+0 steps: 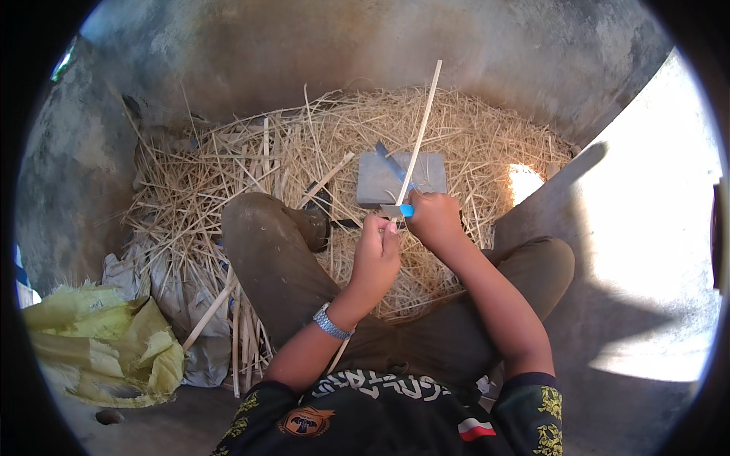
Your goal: The person sits on a bed of straw and uses a utility knife to shave thin strips from a long bamboo stick. They hold the stick with their left hand and scrape the blade along its length with their right hand, creating fine shavings that fall onto the straw below.
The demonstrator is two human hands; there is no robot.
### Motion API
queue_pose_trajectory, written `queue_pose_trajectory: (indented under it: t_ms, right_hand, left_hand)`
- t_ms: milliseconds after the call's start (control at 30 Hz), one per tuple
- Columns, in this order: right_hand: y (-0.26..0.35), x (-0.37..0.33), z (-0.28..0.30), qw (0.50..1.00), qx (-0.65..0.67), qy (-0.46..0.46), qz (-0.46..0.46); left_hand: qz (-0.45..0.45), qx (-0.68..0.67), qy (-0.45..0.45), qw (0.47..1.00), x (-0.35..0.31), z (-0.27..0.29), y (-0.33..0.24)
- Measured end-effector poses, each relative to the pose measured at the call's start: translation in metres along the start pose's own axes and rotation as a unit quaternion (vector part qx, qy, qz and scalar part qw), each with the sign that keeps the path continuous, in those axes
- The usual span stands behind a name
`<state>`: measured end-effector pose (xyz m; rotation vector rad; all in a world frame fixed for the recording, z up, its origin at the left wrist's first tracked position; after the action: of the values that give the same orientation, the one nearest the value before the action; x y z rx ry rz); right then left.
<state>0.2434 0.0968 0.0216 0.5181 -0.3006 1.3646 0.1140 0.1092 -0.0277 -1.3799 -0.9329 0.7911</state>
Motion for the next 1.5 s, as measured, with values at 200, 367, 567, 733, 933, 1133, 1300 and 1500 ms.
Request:
queue_pose_trajectory:
  t_ms: [200,367,567,733,933,1133,1300,1500]
  right_hand:
    - [0.005,0.009,0.003,0.999,-0.004,-0.044,0.023]
    - [-0.012,0.013,-0.006,0.998,-0.034,-0.056,-0.013]
    - [-0.051,0.021,-0.007,0.990,-0.101,-0.046,-0.093]
    - [-0.114,0.043,0.035,0.958,-0.088,-0.032,-0.271]
    - [-0.082,0.025,-0.001,0.972,-0.044,0.026,-0.231]
    - [-0.090,0.051,0.026,0.985,-0.095,-0.005,-0.145]
    - [-0.118,0.088,0.083,0.981,-0.164,-0.071,-0.076]
    - [-0.212,0.119,0.129,0.936,-0.208,-0.078,-0.274]
  left_hand:
    - [0.068,-0.023,0.001,0.997,0.002,0.004,-0.002]
    - [0.118,-0.056,0.003,0.991,0.001,0.002,-0.001]
    - [0.105,-0.053,0.038,0.992,-0.008,-0.011,-0.003]
    - [0.127,-0.070,0.075,0.987,-0.035,-0.023,-0.005]
    - [0.293,-0.148,0.070,0.942,-0.024,-0.014,0.000]
    - [0.269,-0.155,0.124,0.942,-0.029,-0.012,-0.012]
    - [0.238,-0.138,0.138,0.951,-0.041,-0.021,-0.038]
    - [0.250,-0.133,0.181,0.942,-0.052,-0.031,-0.046]
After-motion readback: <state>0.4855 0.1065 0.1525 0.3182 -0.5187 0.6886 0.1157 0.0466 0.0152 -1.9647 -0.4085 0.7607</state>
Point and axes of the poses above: each hand's wrist, its own x-axis towards the middle knuckle, its own z-axis out of the back of the hand, y = z × x, the point moved 8 cm from there along x, towards the middle knuckle, and after that the axes turned 7 degrees about -y, right-handed, at the moved point
